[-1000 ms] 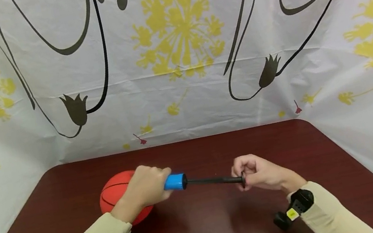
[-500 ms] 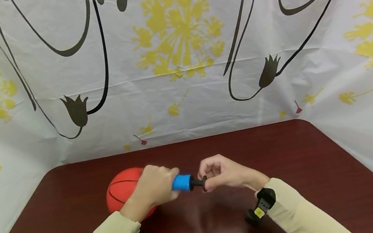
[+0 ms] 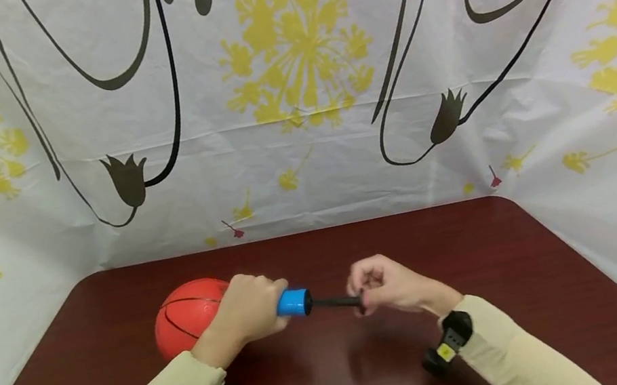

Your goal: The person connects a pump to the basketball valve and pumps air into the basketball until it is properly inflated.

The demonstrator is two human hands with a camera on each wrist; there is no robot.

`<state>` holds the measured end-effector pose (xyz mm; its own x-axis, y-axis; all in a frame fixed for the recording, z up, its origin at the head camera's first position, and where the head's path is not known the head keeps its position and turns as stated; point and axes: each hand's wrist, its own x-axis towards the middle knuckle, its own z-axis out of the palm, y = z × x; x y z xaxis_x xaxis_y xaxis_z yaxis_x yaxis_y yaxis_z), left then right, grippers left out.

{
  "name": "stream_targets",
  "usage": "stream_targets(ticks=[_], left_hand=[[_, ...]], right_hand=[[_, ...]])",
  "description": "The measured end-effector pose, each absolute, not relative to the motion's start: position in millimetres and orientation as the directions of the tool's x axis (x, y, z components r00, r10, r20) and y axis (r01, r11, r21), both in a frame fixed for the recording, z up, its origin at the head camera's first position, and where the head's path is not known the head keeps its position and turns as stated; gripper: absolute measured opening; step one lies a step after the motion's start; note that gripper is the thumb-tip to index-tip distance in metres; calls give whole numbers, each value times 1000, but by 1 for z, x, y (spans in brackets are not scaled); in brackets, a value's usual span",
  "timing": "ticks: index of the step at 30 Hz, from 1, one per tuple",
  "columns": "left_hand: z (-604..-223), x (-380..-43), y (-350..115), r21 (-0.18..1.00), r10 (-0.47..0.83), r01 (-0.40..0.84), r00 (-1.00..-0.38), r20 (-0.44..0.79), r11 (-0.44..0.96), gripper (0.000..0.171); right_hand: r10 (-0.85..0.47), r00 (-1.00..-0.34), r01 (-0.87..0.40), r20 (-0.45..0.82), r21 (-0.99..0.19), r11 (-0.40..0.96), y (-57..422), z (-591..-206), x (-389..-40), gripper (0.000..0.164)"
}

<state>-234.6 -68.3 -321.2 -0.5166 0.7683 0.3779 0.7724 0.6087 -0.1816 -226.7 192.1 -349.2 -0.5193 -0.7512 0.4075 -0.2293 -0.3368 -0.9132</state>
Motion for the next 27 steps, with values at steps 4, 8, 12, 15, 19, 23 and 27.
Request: stream_targets(ticks=[4,8,12,15,19,23,27], left_hand=[[-319,-232,-63,-159,746,756,-547,379,635,25],[-323,-229,-67,-195,781,775,-515,354,600,25],[-324,-227,-77,-235,798,778,-491,351,582,28],[-321,-227,-85,-241,786,762,-509,351,601,28],[-320,-227,-82,-244,790,763,-513,335,598,28],[-317,-226,-67,-273,802,764,-493,337,584,29],[-313,-224,-58,-267,796,764,-485,361,587,28]], right_hand=[[-718,-570,-302,400,-914,-269,167,-347,-232,19],[-755,-557,-299,346,-932,-206,168,-346,-226,22],[-798,-501,-229,336,-940,-252,192,-343,-217,11],[-819,-456,-154,347,-938,-311,212,-341,-213,15],[-830,-430,-177,355,-935,-309,216,-341,-214,6],[-783,-471,-331,407,-904,-270,192,-346,-217,19],[-718,-539,-408,440,-882,-234,172,-346,-216,27]])
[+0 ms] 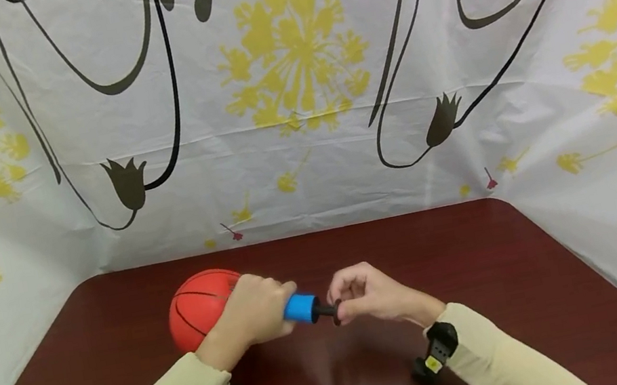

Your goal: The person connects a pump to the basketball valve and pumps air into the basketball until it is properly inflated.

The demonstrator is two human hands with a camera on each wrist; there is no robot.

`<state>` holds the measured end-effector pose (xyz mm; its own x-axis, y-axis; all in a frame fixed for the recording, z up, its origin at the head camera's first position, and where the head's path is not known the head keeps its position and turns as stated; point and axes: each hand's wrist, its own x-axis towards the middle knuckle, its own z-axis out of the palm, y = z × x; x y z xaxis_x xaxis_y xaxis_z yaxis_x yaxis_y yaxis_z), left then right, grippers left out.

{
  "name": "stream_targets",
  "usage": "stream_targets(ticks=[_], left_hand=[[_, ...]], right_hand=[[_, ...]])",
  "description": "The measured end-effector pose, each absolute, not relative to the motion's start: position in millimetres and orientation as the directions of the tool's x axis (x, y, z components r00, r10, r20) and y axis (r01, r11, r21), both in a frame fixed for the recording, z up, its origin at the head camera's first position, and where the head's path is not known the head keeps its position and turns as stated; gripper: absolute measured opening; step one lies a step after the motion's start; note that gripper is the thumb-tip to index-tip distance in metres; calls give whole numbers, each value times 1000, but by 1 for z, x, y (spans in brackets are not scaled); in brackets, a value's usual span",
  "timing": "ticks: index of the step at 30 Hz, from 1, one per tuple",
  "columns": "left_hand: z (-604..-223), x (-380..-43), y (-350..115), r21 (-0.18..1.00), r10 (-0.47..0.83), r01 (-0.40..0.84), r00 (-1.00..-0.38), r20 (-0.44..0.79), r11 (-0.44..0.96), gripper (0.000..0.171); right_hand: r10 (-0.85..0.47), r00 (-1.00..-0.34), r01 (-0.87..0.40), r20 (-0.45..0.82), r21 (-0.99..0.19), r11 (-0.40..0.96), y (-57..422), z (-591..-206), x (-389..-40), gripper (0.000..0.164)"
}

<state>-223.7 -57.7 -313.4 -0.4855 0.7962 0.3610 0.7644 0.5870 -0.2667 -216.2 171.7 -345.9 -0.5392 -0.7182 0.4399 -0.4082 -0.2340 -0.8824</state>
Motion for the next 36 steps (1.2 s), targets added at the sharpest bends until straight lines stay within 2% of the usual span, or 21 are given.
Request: stream_targets(ticks=[4,8,11,13,17,20,23,26,30,34,36], left_hand=[[-318,-223,-62,-237,804,783,-487,341,575,27],[-323,-225,-74,-223,805,792,-480,348,568,28],[-323,-228,-80,-223,788,779,-485,379,586,30],[-323,-229,-80,-228,781,772,-484,395,593,30],[-320,-227,-70,-249,793,786,-437,425,566,30],[-318,-224,-64,-259,796,794,-406,448,551,29],[-317,-223,-61,-257,797,794,-408,445,550,29],[-318,-224,-63,-258,808,805,-396,436,534,29],[-319,-228,-70,-265,808,807,-381,450,528,30],[-320,-230,-77,-254,793,793,-410,450,554,31],[-321,-229,-77,-242,791,789,-434,432,565,30]], right_hand=[[-735,-550,-363,397,-906,-217,176,-342,-212,22],[-779,-503,-251,375,-925,-284,200,-340,-206,10],[-781,-472,-204,409,-912,-355,217,-339,-204,13],[-757,-477,-221,447,-894,-389,218,-339,-204,13],[-685,-510,-357,520,-853,-381,196,-342,-208,9],[-675,-520,-413,524,-846,-339,174,-342,-212,20],[-707,-519,-387,480,-870,-307,163,-341,-215,25],[-746,-519,-337,417,-902,-270,169,-337,-215,14],[-796,-458,-240,396,-917,-318,196,-332,-212,11],[-832,-365,-142,418,-908,-394,221,-332,-210,11],[-834,-349,-143,426,-904,-402,224,-334,-211,13]])
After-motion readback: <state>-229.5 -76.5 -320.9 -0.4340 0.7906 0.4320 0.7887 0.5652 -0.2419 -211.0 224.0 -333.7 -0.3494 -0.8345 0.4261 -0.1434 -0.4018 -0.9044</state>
